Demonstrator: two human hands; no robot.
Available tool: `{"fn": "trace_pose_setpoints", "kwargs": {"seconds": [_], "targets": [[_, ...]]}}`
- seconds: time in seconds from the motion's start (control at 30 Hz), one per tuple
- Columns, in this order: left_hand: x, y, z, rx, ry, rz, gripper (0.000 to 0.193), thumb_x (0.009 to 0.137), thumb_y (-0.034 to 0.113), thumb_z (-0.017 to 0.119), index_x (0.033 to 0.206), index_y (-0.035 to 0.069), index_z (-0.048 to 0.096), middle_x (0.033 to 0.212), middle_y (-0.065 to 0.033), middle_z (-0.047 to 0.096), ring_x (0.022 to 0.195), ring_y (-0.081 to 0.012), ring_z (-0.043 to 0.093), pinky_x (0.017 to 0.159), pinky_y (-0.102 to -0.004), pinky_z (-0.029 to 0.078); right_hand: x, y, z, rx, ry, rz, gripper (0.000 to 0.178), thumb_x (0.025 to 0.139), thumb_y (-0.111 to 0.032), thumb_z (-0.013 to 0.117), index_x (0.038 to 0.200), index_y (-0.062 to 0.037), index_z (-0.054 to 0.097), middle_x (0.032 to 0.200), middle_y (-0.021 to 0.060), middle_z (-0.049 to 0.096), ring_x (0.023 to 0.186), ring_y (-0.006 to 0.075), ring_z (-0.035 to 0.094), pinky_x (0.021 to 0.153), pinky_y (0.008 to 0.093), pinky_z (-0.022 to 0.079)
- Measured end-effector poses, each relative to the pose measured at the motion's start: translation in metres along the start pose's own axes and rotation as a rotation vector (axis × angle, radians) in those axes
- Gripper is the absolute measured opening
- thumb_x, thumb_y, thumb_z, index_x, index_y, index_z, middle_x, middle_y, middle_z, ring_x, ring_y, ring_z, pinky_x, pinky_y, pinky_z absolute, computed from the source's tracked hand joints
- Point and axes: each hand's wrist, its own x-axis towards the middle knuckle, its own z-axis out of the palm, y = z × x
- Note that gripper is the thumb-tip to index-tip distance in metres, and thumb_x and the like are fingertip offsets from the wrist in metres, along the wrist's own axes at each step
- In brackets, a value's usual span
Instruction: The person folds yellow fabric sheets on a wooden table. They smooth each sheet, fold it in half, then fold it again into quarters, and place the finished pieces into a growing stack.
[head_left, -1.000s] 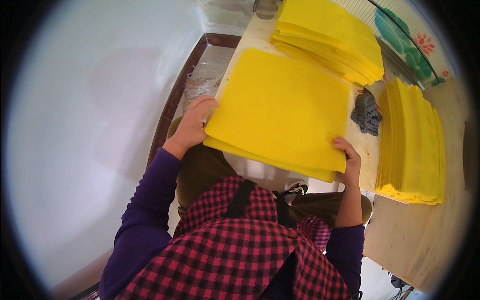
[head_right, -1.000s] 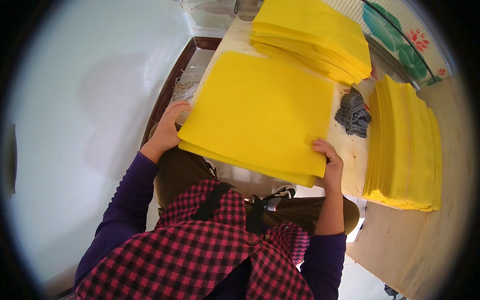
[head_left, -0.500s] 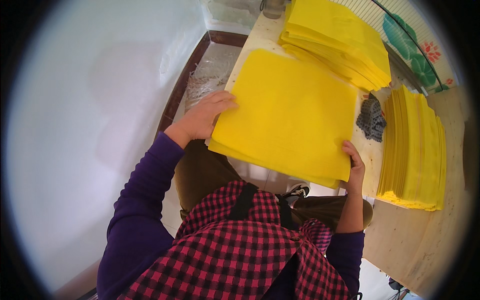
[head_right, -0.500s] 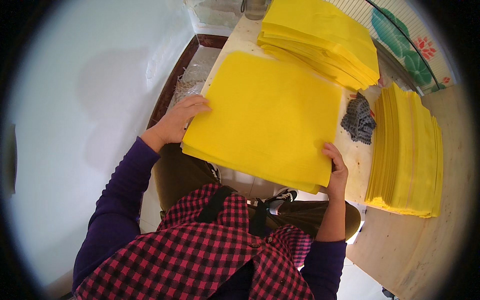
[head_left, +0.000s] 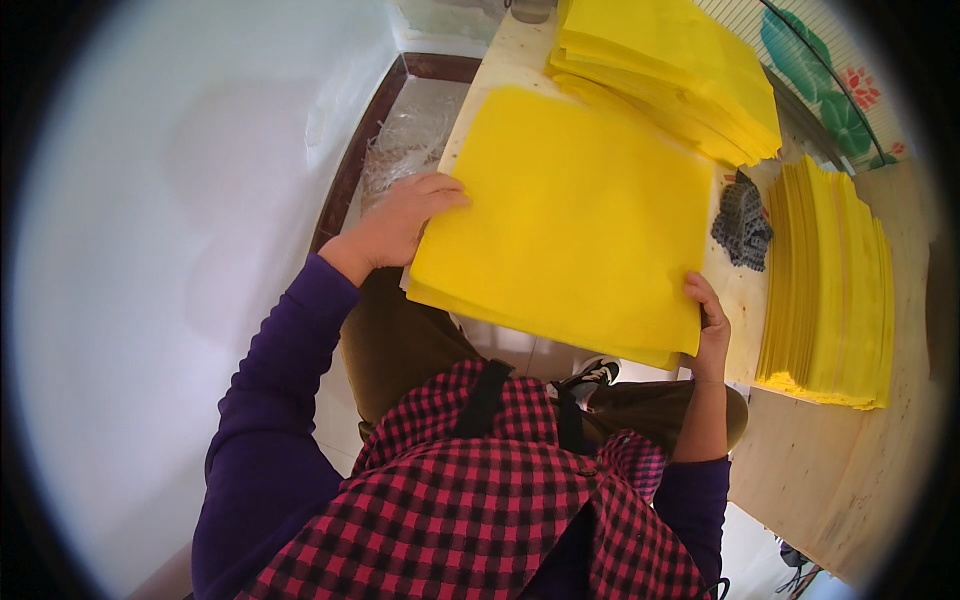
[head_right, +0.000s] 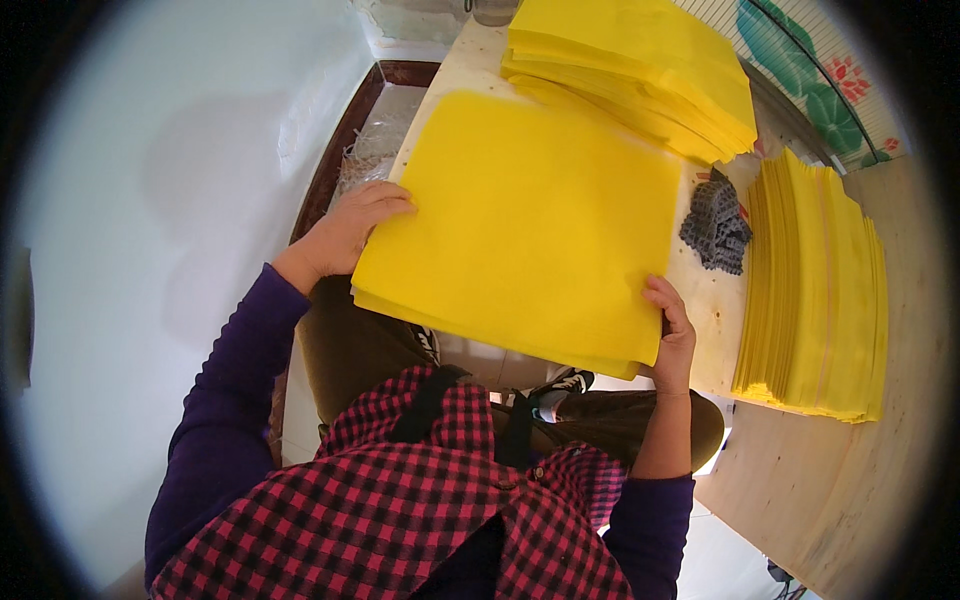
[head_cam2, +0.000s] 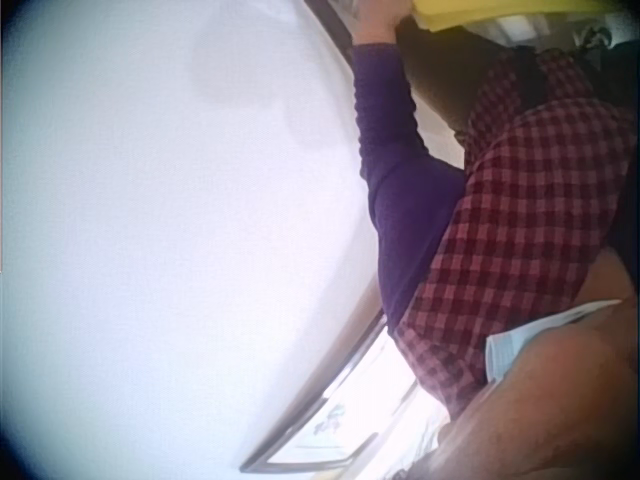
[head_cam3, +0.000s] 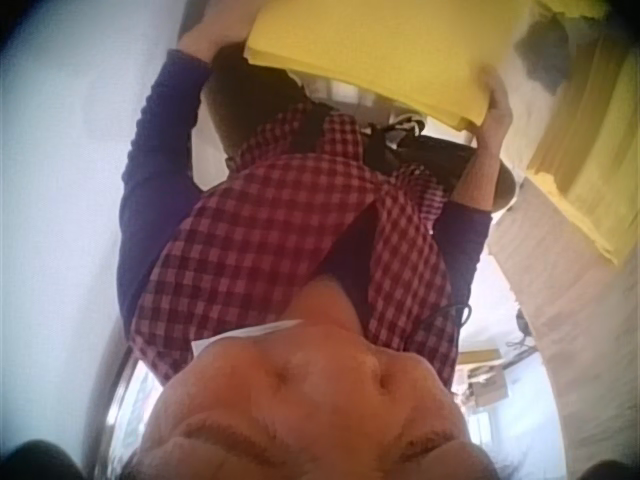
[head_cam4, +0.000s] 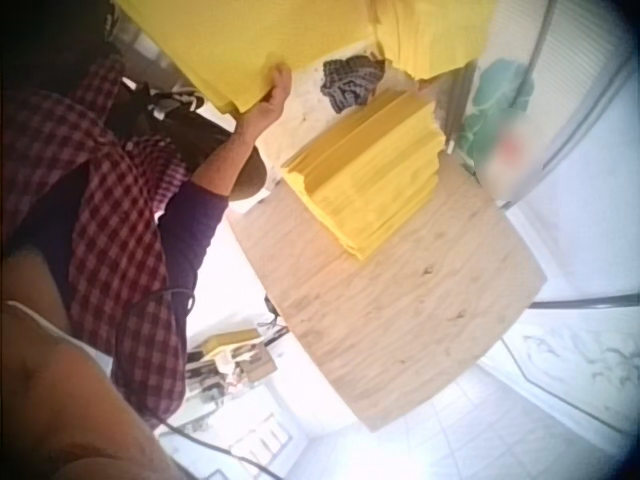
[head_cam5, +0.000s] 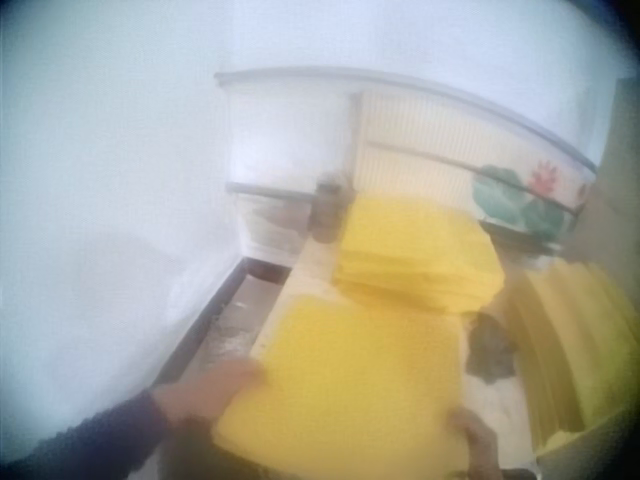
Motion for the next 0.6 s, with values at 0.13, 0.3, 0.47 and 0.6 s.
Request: {"fn": "trace_pose_setpoints", "kwargs": {"seconds": [0.13, 0.3, 0.47, 0.6], "targets": [[0.000, 0.001, 0.004, 0.045, 0.104, 0.017, 0.042, 0.075, 0.018, 0.068, 0.115, 0.007, 0.060, 0.125, -0.0123, 0.054, 0.121, -0.0336, 0.046, 0.103, -0.0415, 0.035, 0.000, 0.000, 0.001, -0.002, 0.008, -0.019, 0.037, 0.076, 0.005, 0.068, 0.111, -0.0026, 0.060, 0.135, 0.0123, 0.051, 0.126, 0.0240, 0.047, 0.106, 0.0344, 0.037], [-0.008, -0.001, 0.013, -0.089, 0.170, 0.109, 0.034, 0.070, 0.007, 0.070, 0.104, 0.009, 0.067, 0.117, -0.0089, 0.062, 0.116, -0.0322, 0.053, 0.100, -0.0417, 0.040, 0.000, -0.007, 0.002, -0.165, -0.011, -0.122, 0.027, 0.078, 0.006, 0.065, 0.103, -0.0039, 0.065, 0.130, 0.0130, 0.055, 0.126, 0.0255, 0.048, 0.106, 0.0355, 0.036], [-0.013, -0.007, 0.021, -0.331, 0.209, -0.021, 0.029, 0.069, -0.004, 0.070, 0.096, 0.008, 0.071, 0.109, -0.0055, 0.067, 0.116, -0.0279, 0.055, 0.100, -0.0384, 0.042, 0.002, -0.013, 0.001, -0.298, -0.016, -0.160, 0.019, 0.083, 0.007, 0.059, 0.098, -0.0031, 0.066, 0.121, 0.0110, 0.061, 0.125, 0.0265, 0.049, 0.106, 0.0362, 0.036], [-0.011, -0.006, 0.022, -0.548, 0.254, -0.253, 0.021, 0.080, 0.000, 0.068, 0.100, 0.004, 0.069, 0.106, -0.0042, 0.068, 0.107, -0.0181, 0.059, 0.093, -0.0303, 0.045, 0.005, -0.018, 0.007, -0.204, 0.036, -0.088, 0.017, 0.088, 0.006, 0.055, 0.100, 0.0000, 0.065, 0.118, 0.0096, 0.063, 0.121, 0.0234, 0.051, 0.104, 0.0329, 0.038]]}}
